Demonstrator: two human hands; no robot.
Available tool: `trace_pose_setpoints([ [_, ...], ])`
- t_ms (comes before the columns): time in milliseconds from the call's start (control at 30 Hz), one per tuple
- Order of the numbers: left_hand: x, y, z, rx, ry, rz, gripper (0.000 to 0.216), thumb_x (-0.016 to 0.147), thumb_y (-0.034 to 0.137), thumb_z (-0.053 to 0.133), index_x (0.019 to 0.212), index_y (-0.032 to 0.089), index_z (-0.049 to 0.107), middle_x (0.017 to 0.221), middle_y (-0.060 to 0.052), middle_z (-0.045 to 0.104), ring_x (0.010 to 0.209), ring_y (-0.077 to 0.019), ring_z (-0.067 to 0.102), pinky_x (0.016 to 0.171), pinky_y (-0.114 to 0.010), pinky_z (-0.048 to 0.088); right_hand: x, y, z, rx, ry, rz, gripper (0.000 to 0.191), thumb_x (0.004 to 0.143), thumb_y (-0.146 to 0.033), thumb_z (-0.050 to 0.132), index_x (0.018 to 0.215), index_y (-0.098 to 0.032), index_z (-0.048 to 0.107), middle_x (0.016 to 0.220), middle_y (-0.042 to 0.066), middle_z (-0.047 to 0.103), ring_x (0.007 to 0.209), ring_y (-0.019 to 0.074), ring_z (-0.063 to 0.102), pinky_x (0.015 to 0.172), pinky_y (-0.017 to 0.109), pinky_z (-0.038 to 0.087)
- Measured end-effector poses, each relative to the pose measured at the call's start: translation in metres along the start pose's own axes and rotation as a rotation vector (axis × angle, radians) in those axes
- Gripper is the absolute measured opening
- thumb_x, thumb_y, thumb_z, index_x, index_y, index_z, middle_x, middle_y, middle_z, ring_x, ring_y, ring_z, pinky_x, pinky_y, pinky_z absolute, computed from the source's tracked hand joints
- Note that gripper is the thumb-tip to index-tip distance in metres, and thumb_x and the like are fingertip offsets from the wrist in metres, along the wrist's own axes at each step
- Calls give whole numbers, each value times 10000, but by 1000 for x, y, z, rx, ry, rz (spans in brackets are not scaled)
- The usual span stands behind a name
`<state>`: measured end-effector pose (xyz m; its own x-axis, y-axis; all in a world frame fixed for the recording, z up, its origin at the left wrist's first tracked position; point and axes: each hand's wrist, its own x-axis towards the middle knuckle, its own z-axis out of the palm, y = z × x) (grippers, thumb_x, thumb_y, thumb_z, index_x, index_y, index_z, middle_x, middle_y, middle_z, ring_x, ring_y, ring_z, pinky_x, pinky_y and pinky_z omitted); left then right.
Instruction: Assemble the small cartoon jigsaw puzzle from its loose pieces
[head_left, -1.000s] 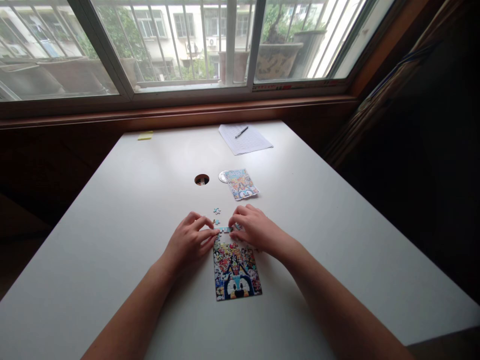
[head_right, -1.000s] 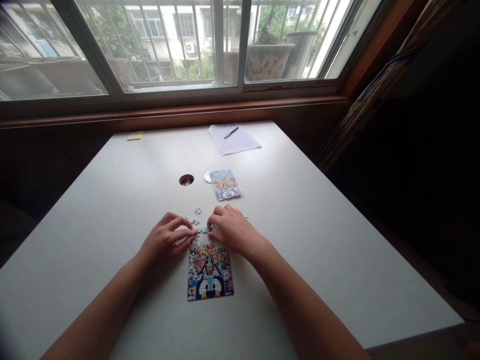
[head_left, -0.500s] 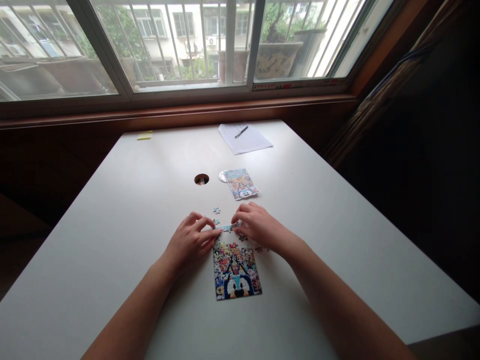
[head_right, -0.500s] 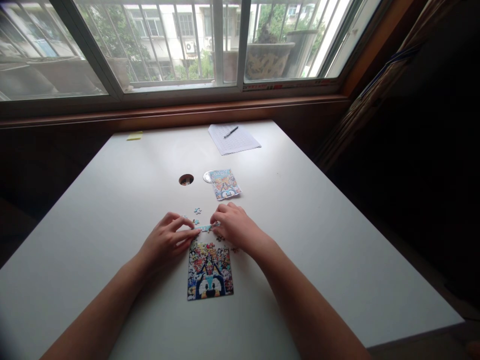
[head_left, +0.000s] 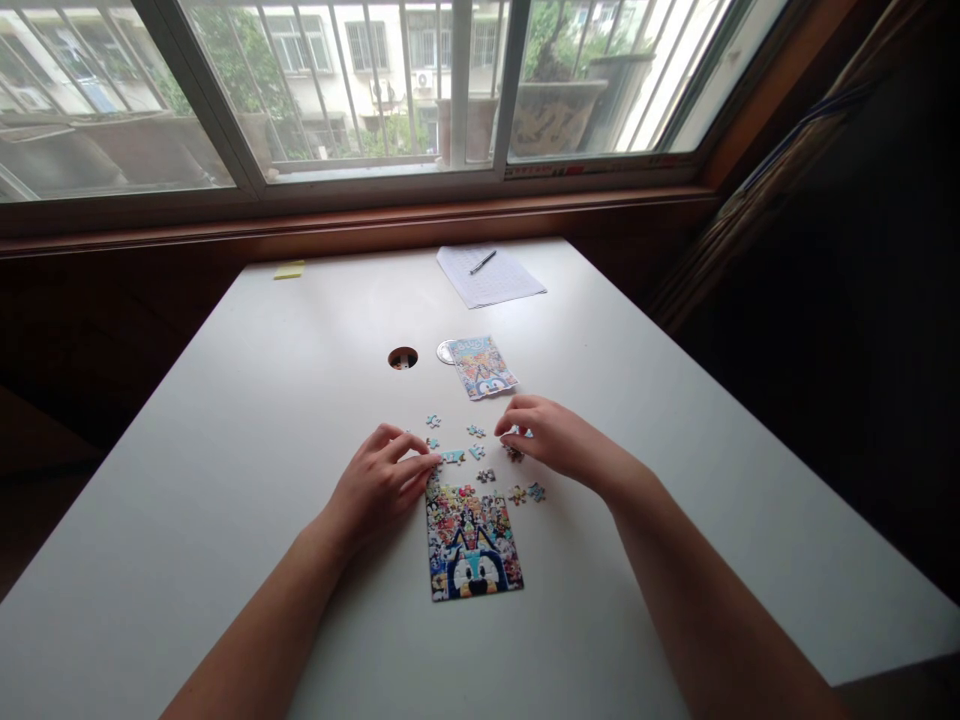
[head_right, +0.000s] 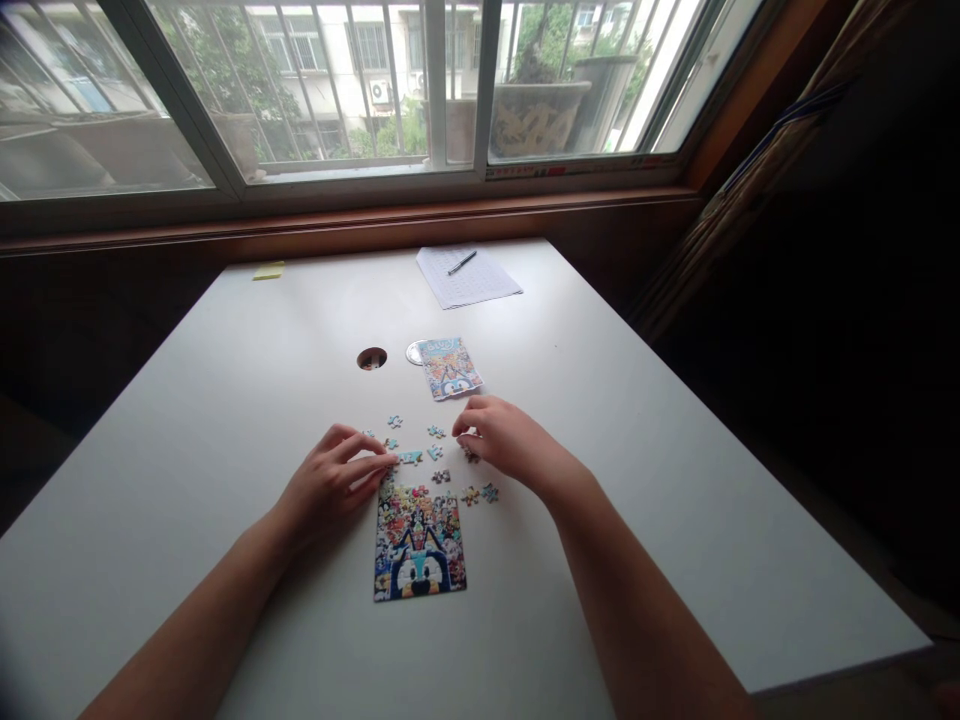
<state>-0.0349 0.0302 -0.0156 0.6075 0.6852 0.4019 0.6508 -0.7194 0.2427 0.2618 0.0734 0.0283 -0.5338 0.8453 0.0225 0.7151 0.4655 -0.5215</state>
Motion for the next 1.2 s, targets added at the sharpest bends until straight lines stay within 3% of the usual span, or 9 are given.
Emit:
trace_pose_setpoints([
  [167,-1,-3,-1,-41,93,-59,284,902,149,602,1146,264,694,1026,-49,669,976,-232,503,839,-375,503,-7,7,-11,22,17,47,159,913,-260,599,907,-249,757,1028,41,683,826,169,648,755,301,504],
  [433,0,-8,-5,-92,264,-322,223,918,144,563,1022,249,731,937,-40,657,910,-214,526,847,-375,473,-14,23,-23,-37,43,138,166,903,-272,584,917,-260,749,998,30,690,802,165,644,743,292,483],
  [667,-1,-11,-5,-158,369,-492,226,840,81,541,845,241,700,910,-22,658,884,-208,528,689,-310,461,-20,39,-29,-56,37,208,173,895,-280,577,954,-271,740,993,27,698,796,173,644,740,295,484],
  [867,-2,-14,-4,-163,395,-513,236,766,11,484,684,214,572,866,-23,653,886,-214,524,703,-320,448,-20,45,-29,-45,16,245,173,886,-295,585,962,-270,738,1010,33,696,788,178,648,764,304,496],
  [1200,-5,-15,-3,-164,382,-508,273,695,-42,415,655,212,506,834,-26,630,882,-217,515,695,-322,435,-18,49,-25,-32,-11,252,165,880,-301,600,975,-277,733,1020,37,698,792,183,648,780,310,502],
])
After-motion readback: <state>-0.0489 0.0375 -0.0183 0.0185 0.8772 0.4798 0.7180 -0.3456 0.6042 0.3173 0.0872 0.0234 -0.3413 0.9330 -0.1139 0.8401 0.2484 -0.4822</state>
